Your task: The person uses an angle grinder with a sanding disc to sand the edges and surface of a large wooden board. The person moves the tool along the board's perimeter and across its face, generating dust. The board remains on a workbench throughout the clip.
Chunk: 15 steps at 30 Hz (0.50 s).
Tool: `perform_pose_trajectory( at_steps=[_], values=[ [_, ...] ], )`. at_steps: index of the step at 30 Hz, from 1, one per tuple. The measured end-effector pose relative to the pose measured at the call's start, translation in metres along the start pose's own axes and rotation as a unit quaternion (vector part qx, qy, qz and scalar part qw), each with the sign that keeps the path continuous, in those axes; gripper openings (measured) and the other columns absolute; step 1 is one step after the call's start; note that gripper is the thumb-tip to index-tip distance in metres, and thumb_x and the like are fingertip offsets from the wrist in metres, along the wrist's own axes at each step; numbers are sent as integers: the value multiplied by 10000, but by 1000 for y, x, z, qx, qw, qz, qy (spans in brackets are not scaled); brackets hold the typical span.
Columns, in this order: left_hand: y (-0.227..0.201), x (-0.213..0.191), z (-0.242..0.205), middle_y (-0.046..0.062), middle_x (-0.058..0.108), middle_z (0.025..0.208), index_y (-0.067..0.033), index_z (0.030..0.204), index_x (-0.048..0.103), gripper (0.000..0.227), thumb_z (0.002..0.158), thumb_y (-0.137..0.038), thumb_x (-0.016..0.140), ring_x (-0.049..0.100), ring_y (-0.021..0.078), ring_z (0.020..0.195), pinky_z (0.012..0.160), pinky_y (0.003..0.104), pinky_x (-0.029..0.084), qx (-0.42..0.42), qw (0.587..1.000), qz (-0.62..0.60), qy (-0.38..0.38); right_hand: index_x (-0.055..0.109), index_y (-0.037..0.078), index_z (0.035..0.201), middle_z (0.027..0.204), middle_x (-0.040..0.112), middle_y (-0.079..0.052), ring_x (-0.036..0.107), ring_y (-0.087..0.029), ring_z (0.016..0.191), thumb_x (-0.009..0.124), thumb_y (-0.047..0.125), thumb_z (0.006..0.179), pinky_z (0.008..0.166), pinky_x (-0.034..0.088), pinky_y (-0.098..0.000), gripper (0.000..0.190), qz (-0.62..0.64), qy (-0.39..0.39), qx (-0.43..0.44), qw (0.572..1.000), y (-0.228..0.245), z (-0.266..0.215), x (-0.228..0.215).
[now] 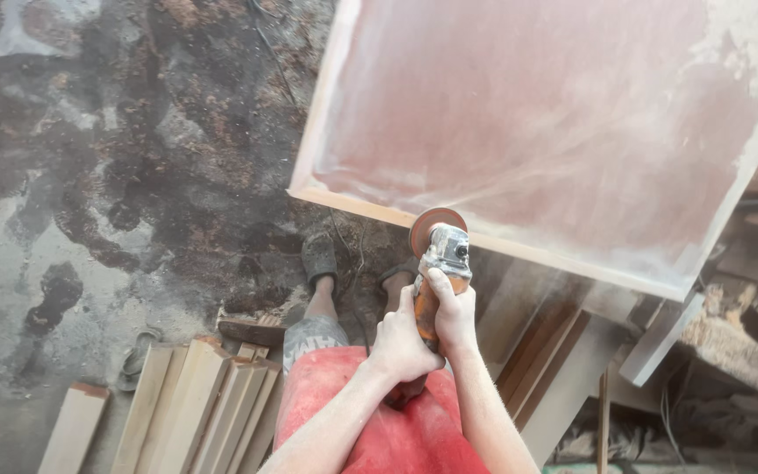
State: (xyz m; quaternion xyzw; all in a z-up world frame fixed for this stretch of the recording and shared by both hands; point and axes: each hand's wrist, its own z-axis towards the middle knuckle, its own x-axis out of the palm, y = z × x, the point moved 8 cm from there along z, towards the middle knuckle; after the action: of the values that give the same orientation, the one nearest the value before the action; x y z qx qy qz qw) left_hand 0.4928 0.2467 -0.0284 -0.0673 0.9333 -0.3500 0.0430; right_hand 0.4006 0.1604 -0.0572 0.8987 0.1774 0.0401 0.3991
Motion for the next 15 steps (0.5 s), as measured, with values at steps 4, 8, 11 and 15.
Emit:
perform_pose_trajectory(
  at_steps=[4, 8, 11, 15],
  values=[
    [-5, 27, 2, 241, 742, 981, -70, 1438, 312, 1042, 563, -216, 860, 727, 435, 963, 940, 466, 589, 5, 1000, 15, 16, 701, -9, 1099, 930, 712, -58, 673, -139, 790, 722, 299, 924, 702, 560, -309, 356, 20, -31, 10, 999, -15, -3, -34],
    [-16, 52, 13, 221, 755, 986, -80, 1414, 340, 1029, 540, -214, 865, 743, 415, 961, 940, 457, 587, 24, 999, 23, 28, 703, 6, 1116, 928, 709, -52, 674, -140, 787, 726, 292, 910, 703, 561, -310, 353, 49, -46, 16, 998, -12, 2, -60],
    [-19, 71, 21, 230, 748, 975, -99, 1438, 322, 1059, 533, -208, 861, 730, 427, 954, 935, 454, 593, 8, 999, 34, 34, 724, 2, 1114, 937, 723, -48, 682, -131, 796, 724, 300, 907, 714, 570, -304, 362, 20, -65, 15, 998, -11, 6, -83],
    [-29, 99, 26, 222, 747, 998, -107, 1423, 330, 1032, 554, -226, 873, 726, 426, 963, 937, 462, 581, 16, 997, 57, 40, 707, -2, 1123, 946, 716, -48, 675, -129, 810, 731, 303, 905, 722, 565, -305, 376, 40, -74, 21, 996, -13, 7, -111]
  ],
)
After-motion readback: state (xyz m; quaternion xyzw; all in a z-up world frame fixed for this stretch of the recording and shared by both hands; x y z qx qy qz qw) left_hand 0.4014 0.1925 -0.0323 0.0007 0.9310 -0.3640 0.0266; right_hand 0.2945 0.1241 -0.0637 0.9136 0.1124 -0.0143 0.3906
